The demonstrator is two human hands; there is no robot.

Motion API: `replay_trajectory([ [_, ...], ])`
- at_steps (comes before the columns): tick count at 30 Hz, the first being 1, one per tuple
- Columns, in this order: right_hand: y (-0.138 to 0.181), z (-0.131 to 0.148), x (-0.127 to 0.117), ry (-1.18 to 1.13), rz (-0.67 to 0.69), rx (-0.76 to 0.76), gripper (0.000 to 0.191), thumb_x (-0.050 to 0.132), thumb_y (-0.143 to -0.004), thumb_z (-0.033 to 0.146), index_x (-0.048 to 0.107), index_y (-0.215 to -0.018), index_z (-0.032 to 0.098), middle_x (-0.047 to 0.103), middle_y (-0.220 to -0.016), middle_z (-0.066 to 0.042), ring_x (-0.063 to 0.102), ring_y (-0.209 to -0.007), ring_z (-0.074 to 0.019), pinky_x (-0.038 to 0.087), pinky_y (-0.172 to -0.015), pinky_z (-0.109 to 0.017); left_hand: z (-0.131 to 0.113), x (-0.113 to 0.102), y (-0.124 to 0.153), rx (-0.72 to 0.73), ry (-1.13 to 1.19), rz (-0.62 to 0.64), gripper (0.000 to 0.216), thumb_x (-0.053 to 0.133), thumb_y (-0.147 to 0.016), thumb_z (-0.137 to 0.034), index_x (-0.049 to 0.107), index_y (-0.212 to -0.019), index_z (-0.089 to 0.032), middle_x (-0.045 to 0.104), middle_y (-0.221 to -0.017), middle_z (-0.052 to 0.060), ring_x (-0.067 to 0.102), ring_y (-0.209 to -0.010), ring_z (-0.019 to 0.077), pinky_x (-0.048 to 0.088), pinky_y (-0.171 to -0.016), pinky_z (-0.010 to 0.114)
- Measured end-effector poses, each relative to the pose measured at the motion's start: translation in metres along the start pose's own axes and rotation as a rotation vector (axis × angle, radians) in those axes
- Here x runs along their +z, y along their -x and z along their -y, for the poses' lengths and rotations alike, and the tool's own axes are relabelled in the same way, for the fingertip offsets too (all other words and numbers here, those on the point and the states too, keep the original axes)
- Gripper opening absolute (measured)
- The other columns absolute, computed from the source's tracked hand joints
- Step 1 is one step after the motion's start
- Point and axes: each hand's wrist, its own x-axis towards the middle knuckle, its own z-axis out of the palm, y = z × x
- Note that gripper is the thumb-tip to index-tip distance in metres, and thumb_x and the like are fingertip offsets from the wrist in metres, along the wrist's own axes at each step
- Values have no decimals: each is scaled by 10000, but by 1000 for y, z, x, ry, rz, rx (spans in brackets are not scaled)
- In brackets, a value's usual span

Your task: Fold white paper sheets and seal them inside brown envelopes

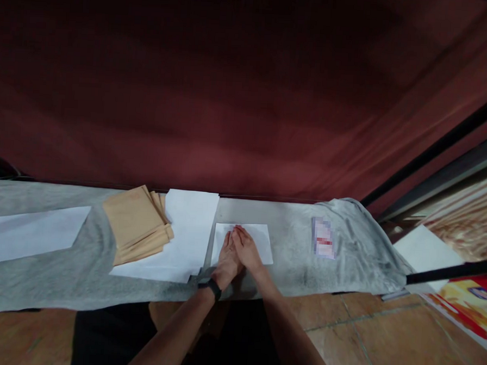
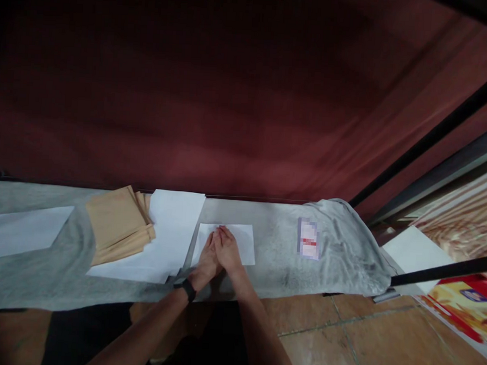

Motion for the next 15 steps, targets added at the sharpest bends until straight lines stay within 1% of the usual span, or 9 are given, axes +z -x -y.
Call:
replay_trajectory([
  [3,-1,-13,2,137,53,-7,544,263,-1062,384,641,-1338,108,587,-1445,-136,495,-1390,-203,360,-1203,-394,7,10,1,40,-4,-24,632,439,-877,-196,417,-1502,-100,467,-1548,167,360,-1481,274,219,-1248,502],
  [6,1,-24,-3,287,84,-21,519,235,-1078,367,542,-1449,173,517,-1517,-89,430,-1441,-190,312,-1224,-433,11,9,5,34,-34,-64,672,435,-886,-188,347,-1546,-101,391,-1595,169,287,-1517,274,192,-1255,509],
  [8,4,-28,-6,385,105,-43,500,241,-1083,354,473,-1500,207,472,-1552,-70,393,-1465,-189,275,-1233,-452,13,7,7,11,-49,-83,665,418,-901,-180,329,-1556,-100,351,-1616,166,241,-1534,267,189,-1256,504],
  [12,10,-34,-13,554,86,-74,497,310,-1076,354,427,-1528,182,394,-1595,-107,349,-1489,-232,248,-1228,-471,20,1,9,-58,-47,-129,586,347,-973,-233,359,-1540,-87,336,-1620,172,232,-1536,272,231,-1241,501],
  [15,19,-40,-20,639,25,-58,520,373,-1063,382,429,-1526,154,388,-1593,-148,364,-1477,-278,257,-1211,-492,28,-4,12,-102,-33,-175,587,363,-999,-321,378,-1529,-70,317,-1619,201,247,-1528,301,247,-1234,509],
])
